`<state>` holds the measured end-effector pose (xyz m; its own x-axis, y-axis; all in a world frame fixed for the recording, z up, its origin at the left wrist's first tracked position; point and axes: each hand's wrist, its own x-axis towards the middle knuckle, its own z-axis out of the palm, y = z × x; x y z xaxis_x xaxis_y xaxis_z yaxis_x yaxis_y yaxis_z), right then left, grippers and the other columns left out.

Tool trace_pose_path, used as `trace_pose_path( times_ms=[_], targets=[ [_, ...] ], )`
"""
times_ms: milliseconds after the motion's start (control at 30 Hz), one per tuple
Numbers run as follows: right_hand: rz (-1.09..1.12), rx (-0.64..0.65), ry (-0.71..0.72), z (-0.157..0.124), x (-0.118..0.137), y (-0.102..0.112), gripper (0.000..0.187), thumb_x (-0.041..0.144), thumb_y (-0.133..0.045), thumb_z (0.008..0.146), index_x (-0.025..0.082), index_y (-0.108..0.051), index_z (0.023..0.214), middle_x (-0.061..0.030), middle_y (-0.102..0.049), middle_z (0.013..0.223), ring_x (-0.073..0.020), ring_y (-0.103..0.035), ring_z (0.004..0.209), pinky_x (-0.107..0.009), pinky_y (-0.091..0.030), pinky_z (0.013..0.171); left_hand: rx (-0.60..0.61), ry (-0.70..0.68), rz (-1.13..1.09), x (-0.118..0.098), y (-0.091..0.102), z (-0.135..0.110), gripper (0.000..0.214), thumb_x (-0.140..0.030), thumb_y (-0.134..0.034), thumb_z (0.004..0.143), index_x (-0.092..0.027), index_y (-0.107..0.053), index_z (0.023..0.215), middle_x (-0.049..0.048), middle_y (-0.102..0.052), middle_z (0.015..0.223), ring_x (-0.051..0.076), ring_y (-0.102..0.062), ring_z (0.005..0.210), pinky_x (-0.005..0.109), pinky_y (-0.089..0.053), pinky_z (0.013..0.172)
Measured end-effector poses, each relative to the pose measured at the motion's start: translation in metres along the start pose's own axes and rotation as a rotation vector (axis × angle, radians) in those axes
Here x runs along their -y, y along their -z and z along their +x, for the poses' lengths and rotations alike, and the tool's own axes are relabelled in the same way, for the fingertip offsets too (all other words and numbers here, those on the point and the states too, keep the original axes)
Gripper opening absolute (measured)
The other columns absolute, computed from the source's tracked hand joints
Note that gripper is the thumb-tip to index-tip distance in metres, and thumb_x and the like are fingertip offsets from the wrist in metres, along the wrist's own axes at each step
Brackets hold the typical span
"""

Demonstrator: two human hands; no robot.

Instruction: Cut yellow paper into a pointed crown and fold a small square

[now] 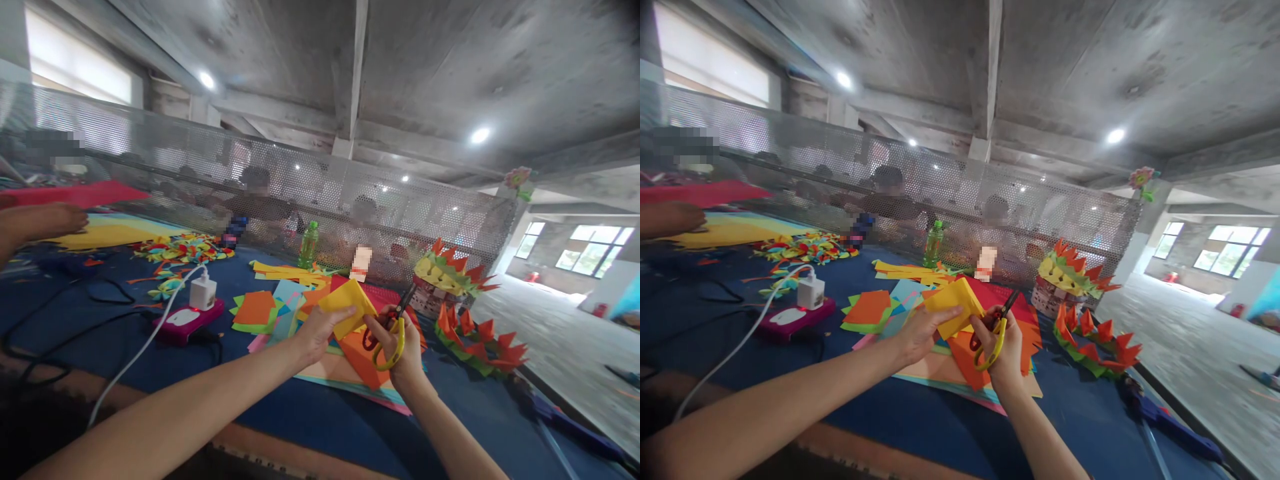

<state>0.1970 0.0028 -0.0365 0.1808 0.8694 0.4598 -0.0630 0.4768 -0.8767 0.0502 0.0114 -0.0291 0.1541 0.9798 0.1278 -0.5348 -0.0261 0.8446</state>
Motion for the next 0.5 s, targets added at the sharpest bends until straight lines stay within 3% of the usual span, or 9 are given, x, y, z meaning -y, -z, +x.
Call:
trace_pose_path(
  times_ms=[133, 267, 367, 500],
  targets=[
    [-0.004, 0.000, 0.000, 0.001, 0.000, 0.000, 0.046, 0.037, -0.085, 0.061, 0.022, -0.047, 0.082, 0.0106, -0.051, 0.057, -0.0078, -0.054, 0.039, -0.019, -0.044, 0.037, 0.014, 0.030, -0.035, -0.003, 0.002, 0.003, 0.031, -0.020, -0.083, 0.062, -0.017, -0.073, 0.091, 0.0074, -0.075, 0.099, 0.031, -0.066, 0.102, 0.031, -0.052, 0.078],
    [-0.010, -0.022, 0.019, 0.001, 0.000, 0.002, 0.044, 0.034, -0.085, 0.060, 0.021, -0.048, 0.080, 0.0106, -0.051, 0.058, -0.0060, -0.053, 0.041, -0.017, -0.044, 0.039, -0.011, 0.069, 0.021, -0.017, 0.015, 0.014, 0.034, -0.028, -0.086, 0.054, -0.011, -0.073, 0.080, 0.0116, -0.075, 0.090, 0.029, -0.067, 0.091, 0.029, -0.051, 0.068],
    [0.000, -0.003, -0.009, 0.001, -0.003, 0.003, 0.045, 0.035, -0.085, 0.060, 0.022, -0.048, 0.082, 0.0109, -0.050, 0.059, -0.0070, -0.053, 0.038, -0.019, -0.044, 0.036, -0.002, -0.007, 0.152, -0.030, 0.029, 0.022, 0.035, -0.036, -0.084, 0.059, -0.012, -0.074, 0.081, 0.0093, -0.074, 0.086, 0.021, -0.067, 0.080, 0.024, -0.048, 0.063],
    [-0.027, 0.037, -0.042, 0.002, -0.008, 0.003, 0.047, 0.036, -0.085, 0.060, 0.022, -0.047, 0.084, 0.0107, -0.052, 0.060, -0.0078, -0.052, 0.037, -0.021, -0.044, 0.035, 0.053, -0.006, 0.334, -0.037, 0.038, 0.027, 0.035, -0.040, -0.084, 0.062, -0.014, -0.075, 0.083, 0.0075, -0.074, 0.079, 0.017, -0.066, 0.068, 0.023, -0.045, 0.059]
  ],
)
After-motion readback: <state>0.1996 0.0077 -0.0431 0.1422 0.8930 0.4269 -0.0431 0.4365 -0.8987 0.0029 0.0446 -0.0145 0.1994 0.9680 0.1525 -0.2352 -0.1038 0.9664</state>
